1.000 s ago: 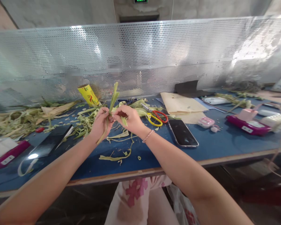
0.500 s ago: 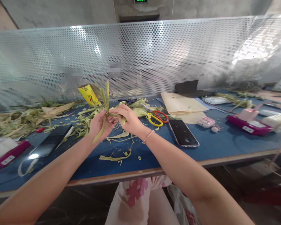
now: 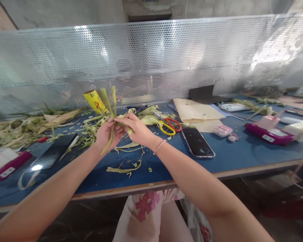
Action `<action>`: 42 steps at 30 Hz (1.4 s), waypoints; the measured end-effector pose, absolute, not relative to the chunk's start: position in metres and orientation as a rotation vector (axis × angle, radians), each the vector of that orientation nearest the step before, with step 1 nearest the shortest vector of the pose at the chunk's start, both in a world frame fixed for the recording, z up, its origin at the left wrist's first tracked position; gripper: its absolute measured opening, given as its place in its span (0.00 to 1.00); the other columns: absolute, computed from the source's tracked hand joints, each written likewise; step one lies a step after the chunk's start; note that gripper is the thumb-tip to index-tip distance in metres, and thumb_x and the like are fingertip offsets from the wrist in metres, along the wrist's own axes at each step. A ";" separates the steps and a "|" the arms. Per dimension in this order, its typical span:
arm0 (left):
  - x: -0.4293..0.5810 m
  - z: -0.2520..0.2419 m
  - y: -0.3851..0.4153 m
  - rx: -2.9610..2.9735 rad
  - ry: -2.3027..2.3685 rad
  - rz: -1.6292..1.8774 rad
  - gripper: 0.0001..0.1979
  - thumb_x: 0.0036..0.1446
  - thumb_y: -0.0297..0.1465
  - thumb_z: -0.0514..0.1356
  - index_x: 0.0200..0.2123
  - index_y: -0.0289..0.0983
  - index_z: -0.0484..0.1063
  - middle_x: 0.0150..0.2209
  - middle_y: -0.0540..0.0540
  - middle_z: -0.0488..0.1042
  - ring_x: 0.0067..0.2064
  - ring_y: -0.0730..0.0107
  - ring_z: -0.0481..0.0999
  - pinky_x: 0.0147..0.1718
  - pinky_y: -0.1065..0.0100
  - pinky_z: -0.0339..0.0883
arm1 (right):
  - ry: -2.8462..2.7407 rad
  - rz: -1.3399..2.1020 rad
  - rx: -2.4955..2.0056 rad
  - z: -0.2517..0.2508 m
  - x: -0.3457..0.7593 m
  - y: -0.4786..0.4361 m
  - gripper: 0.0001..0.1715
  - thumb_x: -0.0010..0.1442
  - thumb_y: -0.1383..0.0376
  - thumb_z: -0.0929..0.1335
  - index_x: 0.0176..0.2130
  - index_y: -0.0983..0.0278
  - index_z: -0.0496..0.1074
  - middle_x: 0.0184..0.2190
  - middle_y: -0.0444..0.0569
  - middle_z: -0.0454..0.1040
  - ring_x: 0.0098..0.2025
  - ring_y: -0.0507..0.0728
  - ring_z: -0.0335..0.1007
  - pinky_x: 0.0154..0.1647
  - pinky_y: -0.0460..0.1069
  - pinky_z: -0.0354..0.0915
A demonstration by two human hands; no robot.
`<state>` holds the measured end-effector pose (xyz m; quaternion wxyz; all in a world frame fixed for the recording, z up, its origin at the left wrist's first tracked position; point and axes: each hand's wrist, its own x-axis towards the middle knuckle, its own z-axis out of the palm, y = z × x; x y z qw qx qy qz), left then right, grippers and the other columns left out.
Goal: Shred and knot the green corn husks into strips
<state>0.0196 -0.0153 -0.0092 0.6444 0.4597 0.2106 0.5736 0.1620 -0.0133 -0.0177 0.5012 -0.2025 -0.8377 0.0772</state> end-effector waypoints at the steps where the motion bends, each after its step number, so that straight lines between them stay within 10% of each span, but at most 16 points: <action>1: 0.020 -0.010 -0.015 1.076 0.492 1.317 0.02 0.44 0.25 0.53 0.24 0.38 0.62 0.18 0.53 0.55 0.19 0.78 0.55 0.20 0.72 0.54 | -2.033 0.191 -0.493 -0.018 0.162 -0.013 0.29 0.53 0.79 0.56 0.52 0.60 0.63 0.37 0.50 0.61 0.41 0.53 0.60 0.43 0.52 0.66; 19: 0.026 -0.011 -0.016 1.034 0.556 1.450 0.11 0.55 0.34 0.51 0.23 0.37 0.65 0.22 0.51 0.64 0.22 0.77 0.59 0.24 0.70 0.56 | -2.127 0.230 -0.485 -0.017 0.163 -0.016 0.33 0.48 0.81 0.56 0.50 0.60 0.63 0.36 0.49 0.59 0.39 0.52 0.60 0.42 0.51 0.66; 29: 0.014 -0.021 0.003 1.350 0.817 1.548 0.12 0.56 0.32 0.48 0.25 0.37 0.68 0.22 0.50 0.64 0.23 0.75 0.60 0.24 0.71 0.54 | -1.901 0.333 -0.570 -0.009 0.170 -0.018 0.10 0.56 0.66 0.61 0.38 0.64 0.67 0.31 0.47 0.65 0.34 0.52 0.63 0.38 0.52 0.64; 42: 0.012 -0.023 0.000 2.035 1.038 1.471 0.09 0.54 0.34 0.48 0.28 0.37 0.65 0.27 0.49 0.67 0.33 0.68 0.67 0.35 0.66 0.59 | -1.973 -0.120 -0.511 -0.008 0.160 -0.028 0.24 0.56 0.72 0.59 0.52 0.60 0.60 0.45 0.54 0.62 0.49 0.56 0.60 0.49 0.56 0.64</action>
